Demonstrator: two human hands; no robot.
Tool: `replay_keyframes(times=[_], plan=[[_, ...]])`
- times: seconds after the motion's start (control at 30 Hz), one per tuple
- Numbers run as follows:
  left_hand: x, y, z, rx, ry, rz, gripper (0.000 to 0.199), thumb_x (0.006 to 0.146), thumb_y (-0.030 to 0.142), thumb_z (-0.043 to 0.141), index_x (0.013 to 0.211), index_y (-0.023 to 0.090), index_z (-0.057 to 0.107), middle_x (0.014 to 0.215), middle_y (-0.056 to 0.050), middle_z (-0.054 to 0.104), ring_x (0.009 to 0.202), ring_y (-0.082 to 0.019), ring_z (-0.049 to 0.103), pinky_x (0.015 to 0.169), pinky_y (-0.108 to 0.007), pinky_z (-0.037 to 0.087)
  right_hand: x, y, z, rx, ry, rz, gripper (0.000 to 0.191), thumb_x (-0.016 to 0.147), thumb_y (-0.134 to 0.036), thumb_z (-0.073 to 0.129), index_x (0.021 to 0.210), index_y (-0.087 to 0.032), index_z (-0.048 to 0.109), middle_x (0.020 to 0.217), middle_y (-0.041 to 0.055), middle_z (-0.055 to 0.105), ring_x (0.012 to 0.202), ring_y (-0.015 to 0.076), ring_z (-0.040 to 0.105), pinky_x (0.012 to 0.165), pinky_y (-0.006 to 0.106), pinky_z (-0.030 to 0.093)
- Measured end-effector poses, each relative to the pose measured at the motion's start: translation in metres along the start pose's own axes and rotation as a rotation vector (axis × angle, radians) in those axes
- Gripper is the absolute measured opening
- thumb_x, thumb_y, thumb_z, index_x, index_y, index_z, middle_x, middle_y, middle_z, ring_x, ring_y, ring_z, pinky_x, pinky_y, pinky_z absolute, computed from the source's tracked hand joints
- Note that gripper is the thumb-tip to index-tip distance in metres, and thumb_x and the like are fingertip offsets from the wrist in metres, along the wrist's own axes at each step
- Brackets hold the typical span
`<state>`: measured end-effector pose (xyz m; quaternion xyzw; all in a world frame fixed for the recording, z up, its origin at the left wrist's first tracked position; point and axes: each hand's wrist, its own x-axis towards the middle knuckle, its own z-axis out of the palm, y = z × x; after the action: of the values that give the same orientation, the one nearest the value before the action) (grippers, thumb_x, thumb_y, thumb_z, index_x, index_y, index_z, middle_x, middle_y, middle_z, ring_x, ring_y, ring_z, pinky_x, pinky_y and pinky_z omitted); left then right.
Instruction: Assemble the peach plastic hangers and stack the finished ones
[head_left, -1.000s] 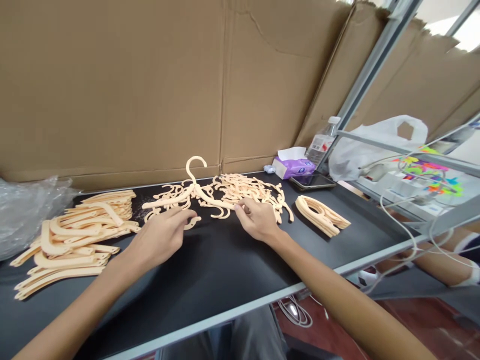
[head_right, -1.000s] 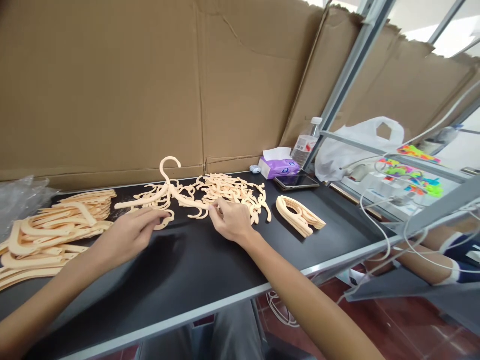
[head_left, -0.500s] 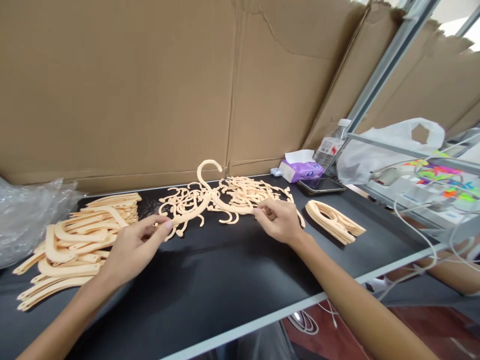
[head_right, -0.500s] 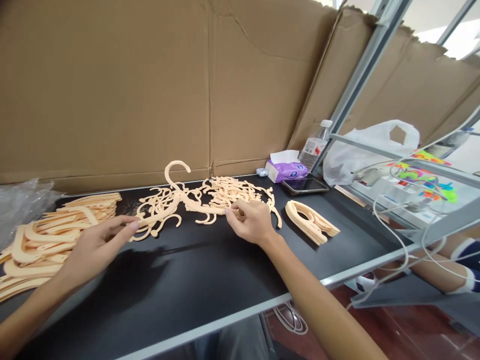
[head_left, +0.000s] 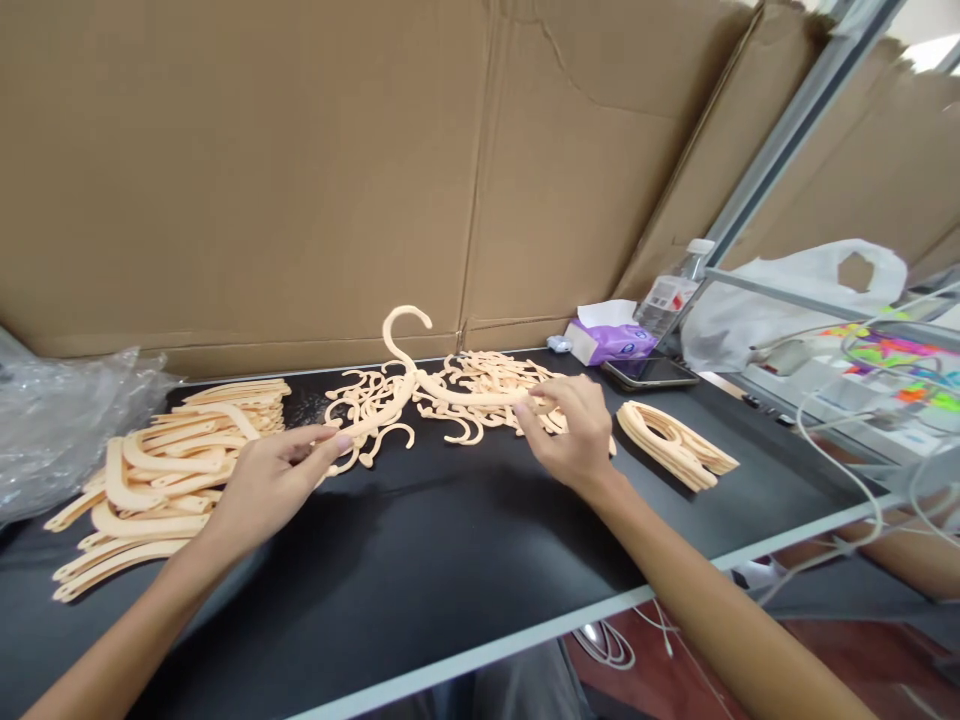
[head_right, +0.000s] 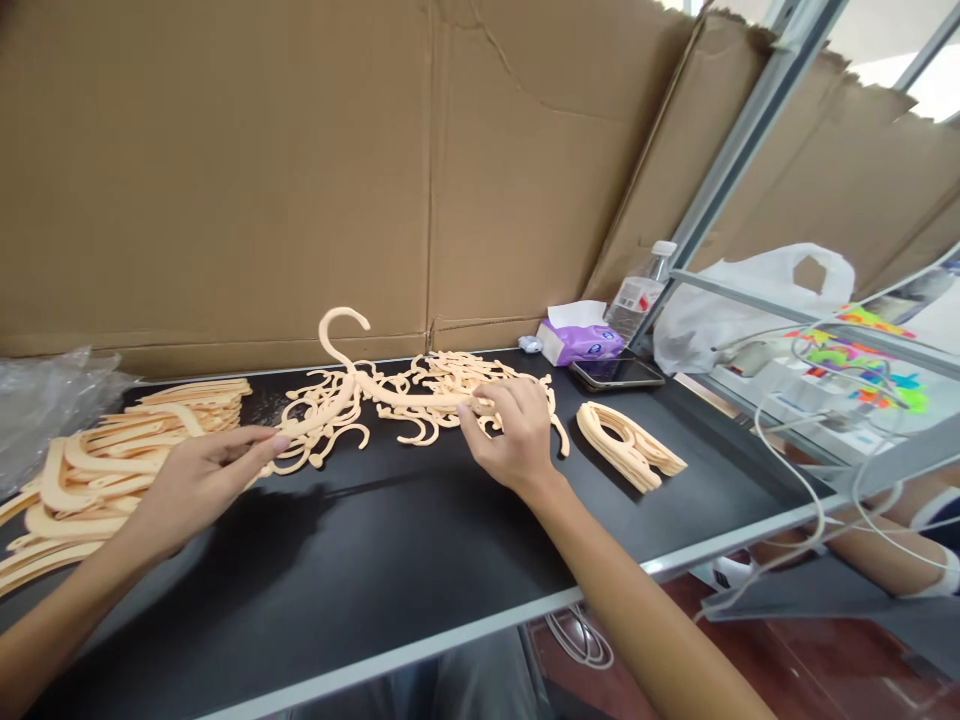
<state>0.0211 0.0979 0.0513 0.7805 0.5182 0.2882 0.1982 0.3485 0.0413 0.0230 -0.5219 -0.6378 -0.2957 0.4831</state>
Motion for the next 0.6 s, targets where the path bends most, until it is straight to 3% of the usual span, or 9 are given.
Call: replay_keyframes(times=[0.1, 0.2, 0.27, 0.33, 0.47, 0.53, 0.6], plan=[[-0.001, 0.002, 0.000, -0.017, 0.054, 0.015, 0.046, 0.084, 0.060, 0.053, 0.090, 0.020, 0.076, 0.069, -0.001, 0.067, 0.064, -0.018, 0.056, 0.053, -0.024, 0.036, 0.009, -0.013, -0.012, -0.064, 0.175, -0.043, 0.006, 0.082, -0.026, 0.066, 0.085, -0.022, 0.063, 0.091, 0.0101, 0.066, 0.088, 0.0270, 0.064, 0.081, 0.044, 0.048], [-0.003, 0.003, 0.000, -0.039, 0.119, -0.005, 0.044, 0.085, 0.058, 0.054, 0.091, 0.020, 0.076, 0.071, -0.001, 0.068, 0.067, -0.018, 0.057, 0.053, -0.024, 0.036, 0.010, -0.032, -0.022, -0.001, 0.210, -0.123, 0.007, 0.079, -0.021, 0.066, 0.084, -0.024, 0.062, 0.090, 0.0087, 0.067, 0.087, 0.0274, 0.066, 0.081, 0.045, 0.049], [-0.004, 0.003, 0.002, -0.062, 0.162, -0.031, 0.044, 0.085, 0.058, 0.055, 0.092, 0.020, 0.076, 0.070, 0.000, 0.068, 0.065, -0.017, 0.056, 0.052, -0.024, 0.037, 0.006, -0.047, -0.021, 0.182, 0.064, -0.141, 0.007, 0.081, -0.018, 0.063, 0.082, -0.024, 0.061, 0.079, 0.0046, 0.068, 0.075, 0.0224, 0.067, 0.076, 0.041, 0.050], [-0.005, 0.004, 0.005, -0.085, 0.183, -0.043, 0.043, 0.085, 0.057, 0.056, 0.092, 0.019, 0.076, 0.070, 0.000, 0.069, 0.064, -0.016, 0.056, 0.053, -0.024, 0.037, 0.002, -0.062, -0.013, 0.372, -0.183, -0.027, 0.004, 0.084, -0.019, 0.061, 0.082, -0.022, 0.062, 0.072, 0.0026, 0.068, 0.065, 0.0178, 0.064, 0.070, 0.037, 0.050], [-0.009, 0.007, 0.011, -0.122, 0.155, -0.018, 0.041, 0.085, 0.055, 0.059, 0.091, 0.019, 0.077, 0.073, -0.001, 0.072, 0.062, -0.016, 0.059, 0.054, -0.023, 0.040, 0.008, -0.088, 0.019, 0.799, -0.659, 0.506, 0.026, 0.083, -0.036, 0.068, 0.102, -0.018, 0.065, 0.072, 0.0019, 0.068, 0.057, 0.0138, 0.061, 0.056, 0.028, 0.050], [-0.011, 0.009, 0.014, -0.128, 0.101, 0.022, 0.041, 0.086, 0.054, 0.057, 0.091, 0.019, 0.078, 0.070, -0.001, 0.072, 0.059, -0.015, 0.058, 0.053, -0.023, 0.040, 0.017, -0.098, 0.035, 1.094, -0.817, 0.729, 0.047, 0.079, -0.040, 0.072, 0.118, -0.017, 0.059, 0.075, 0.0011, 0.068, 0.055, 0.0132, 0.062, 0.048, 0.024, 0.046], [-0.013, 0.011, 0.017, -0.124, 0.042, 0.062, 0.040, 0.087, 0.052, 0.055, 0.091, 0.019, 0.078, 0.065, 0.001, 0.070, 0.054, -0.014, 0.055, 0.051, -0.022, 0.040, 0.024, -0.106, 0.048, 1.345, -0.889, 0.874, 0.054, 0.074, -0.044, 0.076, 0.118, -0.017, 0.058, 0.073, 0.0007, 0.068, 0.051, 0.0126, 0.061, 0.043, 0.022, 0.043]])
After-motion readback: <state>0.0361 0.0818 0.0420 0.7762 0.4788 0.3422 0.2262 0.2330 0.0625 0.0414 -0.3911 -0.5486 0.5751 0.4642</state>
